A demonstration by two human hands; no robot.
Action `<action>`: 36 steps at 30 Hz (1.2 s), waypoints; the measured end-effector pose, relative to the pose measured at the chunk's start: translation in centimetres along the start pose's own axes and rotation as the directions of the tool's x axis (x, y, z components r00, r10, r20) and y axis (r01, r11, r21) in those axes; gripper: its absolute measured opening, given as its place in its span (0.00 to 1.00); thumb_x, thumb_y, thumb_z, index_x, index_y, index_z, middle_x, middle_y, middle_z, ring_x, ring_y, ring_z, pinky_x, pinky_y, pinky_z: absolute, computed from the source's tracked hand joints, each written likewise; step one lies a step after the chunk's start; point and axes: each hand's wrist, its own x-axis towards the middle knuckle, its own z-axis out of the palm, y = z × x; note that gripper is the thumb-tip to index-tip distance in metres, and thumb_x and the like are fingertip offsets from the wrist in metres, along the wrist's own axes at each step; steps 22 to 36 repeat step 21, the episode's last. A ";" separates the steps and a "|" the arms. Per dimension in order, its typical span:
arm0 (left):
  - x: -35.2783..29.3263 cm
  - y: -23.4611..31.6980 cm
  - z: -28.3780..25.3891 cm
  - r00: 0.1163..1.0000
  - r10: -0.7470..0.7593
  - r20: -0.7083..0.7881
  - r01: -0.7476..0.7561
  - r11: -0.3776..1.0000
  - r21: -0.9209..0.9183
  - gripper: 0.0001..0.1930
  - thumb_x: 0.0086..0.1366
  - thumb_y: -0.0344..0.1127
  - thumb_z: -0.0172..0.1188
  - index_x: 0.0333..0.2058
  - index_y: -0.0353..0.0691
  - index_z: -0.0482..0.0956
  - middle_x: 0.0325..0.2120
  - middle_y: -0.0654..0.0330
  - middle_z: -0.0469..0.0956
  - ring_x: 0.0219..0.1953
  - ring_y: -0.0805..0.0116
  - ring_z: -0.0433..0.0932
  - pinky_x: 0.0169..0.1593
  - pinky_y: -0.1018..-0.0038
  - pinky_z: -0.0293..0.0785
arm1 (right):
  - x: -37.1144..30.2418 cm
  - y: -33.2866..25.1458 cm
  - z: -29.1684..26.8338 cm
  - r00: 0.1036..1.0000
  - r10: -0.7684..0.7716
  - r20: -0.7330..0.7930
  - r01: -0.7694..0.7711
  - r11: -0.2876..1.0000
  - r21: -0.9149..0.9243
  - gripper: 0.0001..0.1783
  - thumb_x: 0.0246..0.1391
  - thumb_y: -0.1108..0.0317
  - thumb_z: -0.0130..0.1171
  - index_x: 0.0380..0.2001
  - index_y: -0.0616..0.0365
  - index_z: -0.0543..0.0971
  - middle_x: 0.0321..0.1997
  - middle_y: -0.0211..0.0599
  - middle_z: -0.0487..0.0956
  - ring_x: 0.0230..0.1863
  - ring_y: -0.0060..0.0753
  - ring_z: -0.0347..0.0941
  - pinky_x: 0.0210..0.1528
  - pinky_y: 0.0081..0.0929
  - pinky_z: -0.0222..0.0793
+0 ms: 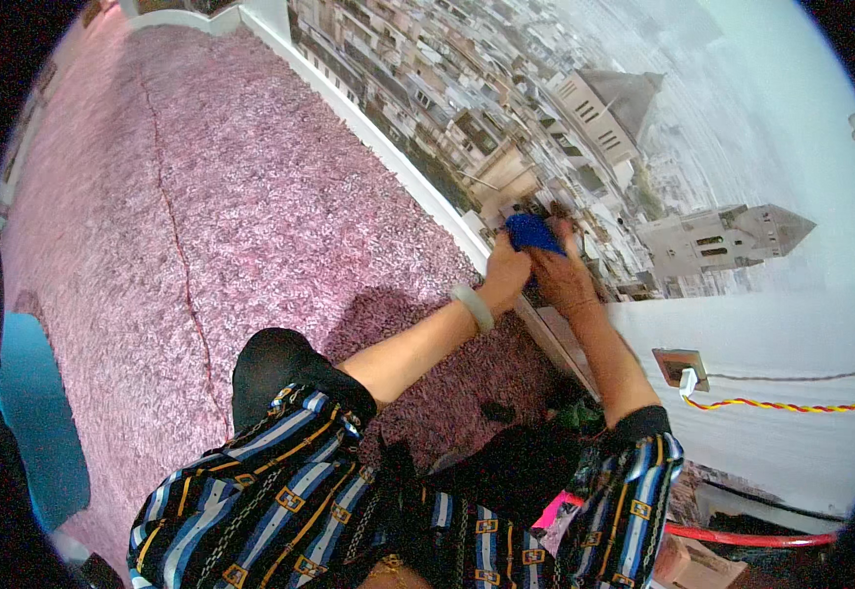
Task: The person sweeps a pink carpeted floor using a pink broom, gathering debris into a pile. They then switch to a blue cloth to wipe a white wall section with a floral pattern. The person moves around a teal sofa and a round teal ottoman during the cleaning process.
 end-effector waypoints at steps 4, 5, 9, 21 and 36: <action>-0.1 6.1 -0.1 0.713 0.624 -0.319 -0.654 0.756 0.020 0.25 0.55 0.20 0.45 0.54 0.34 0.63 0.44 0.46 0.70 0.41 0.53 0.74 0.45 0.63 0.73 | 1.7 3.9 -8.0 0.943 0.284 -0.176 -0.316 0.927 -0.200 0.32 0.49 0.56 0.56 0.60 0.37 0.65 0.51 0.30 0.71 0.41 0.28 0.72 0.60 0.70 0.43; 0.3 8.2 -1.4 0.753 0.595 -0.281 -0.639 0.764 -0.093 0.26 0.54 0.19 0.45 0.55 0.34 0.63 0.44 0.47 0.70 0.41 0.56 0.74 0.44 0.66 0.73 | 3.8 4.4 -11.1 0.883 0.350 -0.312 -0.420 0.885 -0.198 0.31 0.49 0.55 0.56 0.60 0.34 0.65 0.61 0.32 0.65 0.53 0.33 0.68 0.58 0.67 0.44; 2.4 10.4 -3.6 0.858 0.489 -0.157 -0.509 0.774 -0.376 0.29 0.54 0.16 0.44 0.57 0.36 0.62 0.43 0.52 0.70 0.39 0.65 0.74 0.43 0.74 0.74 | 8.2 5.4 -14.3 0.778 0.423 -0.465 -0.545 0.822 -0.164 0.27 0.52 0.61 0.49 0.58 0.40 0.66 0.66 0.43 0.58 0.69 0.44 0.50 0.62 0.62 0.40; -3.5 1.7 1.5 0.961 0.275 0.021 -0.272 0.957 -0.098 0.36 0.55 0.28 0.49 0.64 0.46 0.51 0.61 0.39 0.53 0.61 0.37 0.54 0.62 0.60 0.55 | 0.3 0.4 -5.3 0.960 0.278 -0.032 -0.280 0.953 -0.115 0.36 0.48 0.56 0.55 0.62 0.43 0.61 0.69 0.38 0.53 0.51 0.26 0.67 0.65 0.69 0.33; -3.5 1.7 1.5 0.961 0.275 0.021 -0.272 0.957 -0.098 0.36 0.55 0.28 0.49 0.64 0.46 0.51 0.61 0.39 0.53 0.61 0.37 0.54 0.62 0.60 0.55 | 0.3 0.4 -5.3 0.960 0.278 -0.032 -0.280 0.953 -0.115 0.36 0.48 0.56 0.55 0.62 0.43 0.61 0.69 0.38 0.53 0.51 0.26 0.67 0.65 0.69 0.33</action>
